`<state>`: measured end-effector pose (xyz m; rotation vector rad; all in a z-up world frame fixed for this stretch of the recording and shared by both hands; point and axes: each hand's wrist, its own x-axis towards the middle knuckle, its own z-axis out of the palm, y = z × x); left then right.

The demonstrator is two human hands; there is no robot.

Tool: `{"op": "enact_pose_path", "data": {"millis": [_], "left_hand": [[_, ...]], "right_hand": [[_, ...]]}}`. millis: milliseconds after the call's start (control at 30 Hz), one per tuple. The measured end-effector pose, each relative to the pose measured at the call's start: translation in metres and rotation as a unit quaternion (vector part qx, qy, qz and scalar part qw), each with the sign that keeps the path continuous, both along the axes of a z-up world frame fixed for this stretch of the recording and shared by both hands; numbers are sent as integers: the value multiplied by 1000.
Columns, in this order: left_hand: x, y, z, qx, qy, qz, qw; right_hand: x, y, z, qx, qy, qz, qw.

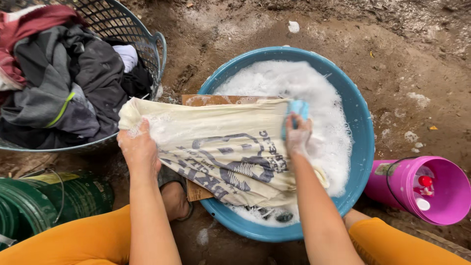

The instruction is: The person hand washes clothes by scrubbing a shirt on a wooden board with a brush in a basin of soapy water, wringing it out by hand, placing it into a bucket, and scrubbing another garment with the brush.

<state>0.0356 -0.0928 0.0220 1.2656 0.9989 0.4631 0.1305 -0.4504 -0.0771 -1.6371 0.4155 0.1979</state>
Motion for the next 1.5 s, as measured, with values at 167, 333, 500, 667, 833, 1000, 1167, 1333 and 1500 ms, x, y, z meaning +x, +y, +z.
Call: {"op": "enact_pose_path", "data": {"millis": [167,333,500,667,833,1000,1167,1333,1500], "left_hand": [[4,-5,-13,135,-20,-89,987],[4,10,1,148,-21,-89,985],[2,6,19,82,-82,-37,993],[-1,3,17,340,-78,-147,926],[-7,17,33,332,72,-135,931],[2,15,26,232,-102,-79,964],[2,17,6,392,78,-82,913],[-2,23,13,248,11,-36,968],[14,6,45,54,-91,47,993]], "right_hand": [[-5,79,7,-174,-161,35,971],[-70,140,-18,-189,-256,223,921],[9,-26,-24,-451,-260,21,854],[-27,115,19,-273,-230,95,929],[-49,137,14,-241,-258,218,910],[28,-26,-46,-491,-383,-6,783],[-24,106,-18,-271,-158,75,947],[-98,131,9,-97,-99,267,954],[-7,-57,-78,-392,-260,33,882]]}}
